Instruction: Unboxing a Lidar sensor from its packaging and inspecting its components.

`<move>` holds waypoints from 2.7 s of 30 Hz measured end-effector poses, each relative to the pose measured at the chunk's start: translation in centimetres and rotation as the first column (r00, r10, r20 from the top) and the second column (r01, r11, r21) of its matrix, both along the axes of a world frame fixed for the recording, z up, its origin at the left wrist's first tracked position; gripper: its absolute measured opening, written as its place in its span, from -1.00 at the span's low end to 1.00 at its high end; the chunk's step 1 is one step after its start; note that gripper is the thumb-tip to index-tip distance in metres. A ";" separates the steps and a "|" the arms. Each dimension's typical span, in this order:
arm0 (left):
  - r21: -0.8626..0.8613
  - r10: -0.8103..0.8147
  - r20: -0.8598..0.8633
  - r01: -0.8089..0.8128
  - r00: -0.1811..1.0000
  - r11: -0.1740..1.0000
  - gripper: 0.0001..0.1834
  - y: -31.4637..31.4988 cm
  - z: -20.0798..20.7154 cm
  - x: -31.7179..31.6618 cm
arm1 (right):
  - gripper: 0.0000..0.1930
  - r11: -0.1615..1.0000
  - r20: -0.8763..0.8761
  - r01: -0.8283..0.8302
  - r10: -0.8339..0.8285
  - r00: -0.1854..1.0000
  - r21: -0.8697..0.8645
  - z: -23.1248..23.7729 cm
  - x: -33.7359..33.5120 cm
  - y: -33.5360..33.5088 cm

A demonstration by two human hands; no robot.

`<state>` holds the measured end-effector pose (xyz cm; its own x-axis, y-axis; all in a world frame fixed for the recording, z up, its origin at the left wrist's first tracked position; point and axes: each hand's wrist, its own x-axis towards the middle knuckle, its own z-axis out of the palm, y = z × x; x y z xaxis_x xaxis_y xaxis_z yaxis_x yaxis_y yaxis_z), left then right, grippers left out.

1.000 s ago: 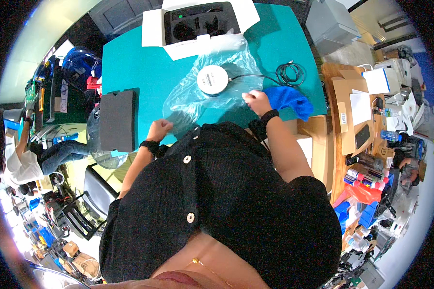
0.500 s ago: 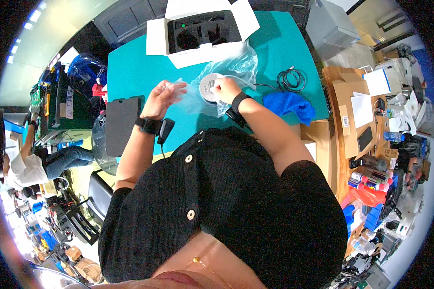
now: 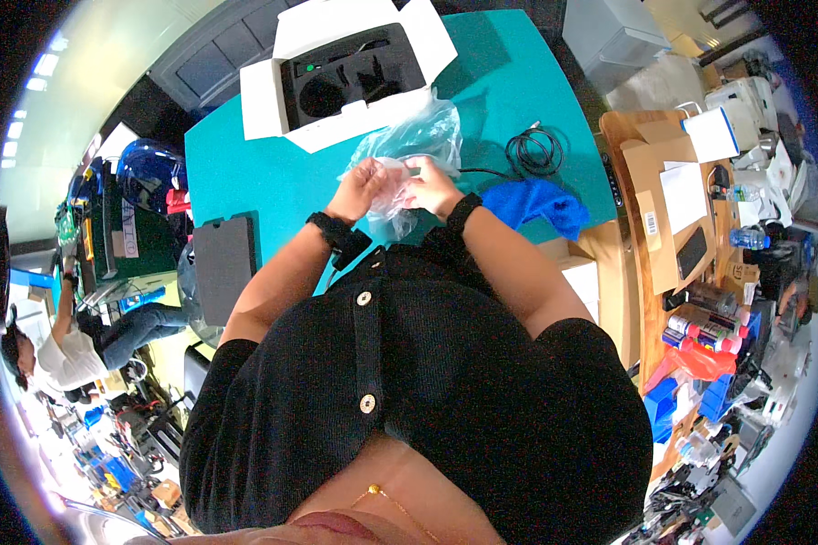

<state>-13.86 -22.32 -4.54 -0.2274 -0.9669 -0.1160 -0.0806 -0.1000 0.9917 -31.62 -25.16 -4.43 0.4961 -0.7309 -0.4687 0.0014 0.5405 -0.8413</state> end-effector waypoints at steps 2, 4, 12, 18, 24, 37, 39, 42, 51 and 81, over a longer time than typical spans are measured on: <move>-0.104 -0.074 0.303 0.111 0.950 0.988 -0.72 0.2 0.4 0.0 | -0.69 0.984 -0.175 -0.062 0.032 0.984 -0.166 3.6 -1.3 -1.6; -0.118 -0.119 0.336 0.167 0.934 0.979 -0.72 0.8 1.8 -0.5 | -0.74 0.894 -0.353 -0.109 -0.057 0.934 -0.434 4.3 -3.0 -3.8; -0.358 -0.186 0.694 0.557 0.696 0.749 -0.52 1.2 -0.1 -0.7 | -0.37 0.687 -0.696 -0.355 -0.307 0.650 -0.634 -1.4 -5.0 -13.5; -0.405 -0.025 0.821 0.612 0.571 0.679 -0.54 1.8 -0.7 -1.3 | -0.76 0.428 -0.596 -0.531 -0.021 0.803 -0.731 1.9 0.4 -11.3; -0.472 0.091 0.817 0.569 0.569 0.673 -0.61 2.2 -2.7 -2.0 | -0.88 0.320 -0.524 -0.553 0.179 0.833 -0.770 4.9 4.2 -4.5; -0.559 -0.152 0.738 0.722 0.658 0.409 -0.60 6.9 -3.0 1.8 | -0.87 0.250 -0.688 -0.710 0.182 0.702 -0.658 -0.1 4.5 2.6; -0.450 -0.301 0.632 0.655 0.714 0.607 -0.62 8.9 -2.7 4.3 | -0.83 0.174 -0.779 -0.763 -0.044 0.625 -0.622 -0.7 4.9 4.1; -0.376 -0.167 0.771 0.650 0.615 0.661 -0.63 11.2 -2.7 8.3 | -0.83 0.155 -0.845 -0.832 -0.045 0.532 -0.532 2.7 5.3 6.2; -0.569 0.120 0.654 0.381 0.747 0.729 -0.41 3.1 2.8 4.9 | -0.83 -0.001 -0.795 -0.826 -0.272 0.542 -0.563 -1.9 4.9 7.9; -0.279 0.078 0.862 0.340 0.501 0.898 -0.10 1.8 0.6 5.8 | 0.04 0.317 -0.885 -0.837 -0.017 0.464 -0.445 0.8 4.9 0.7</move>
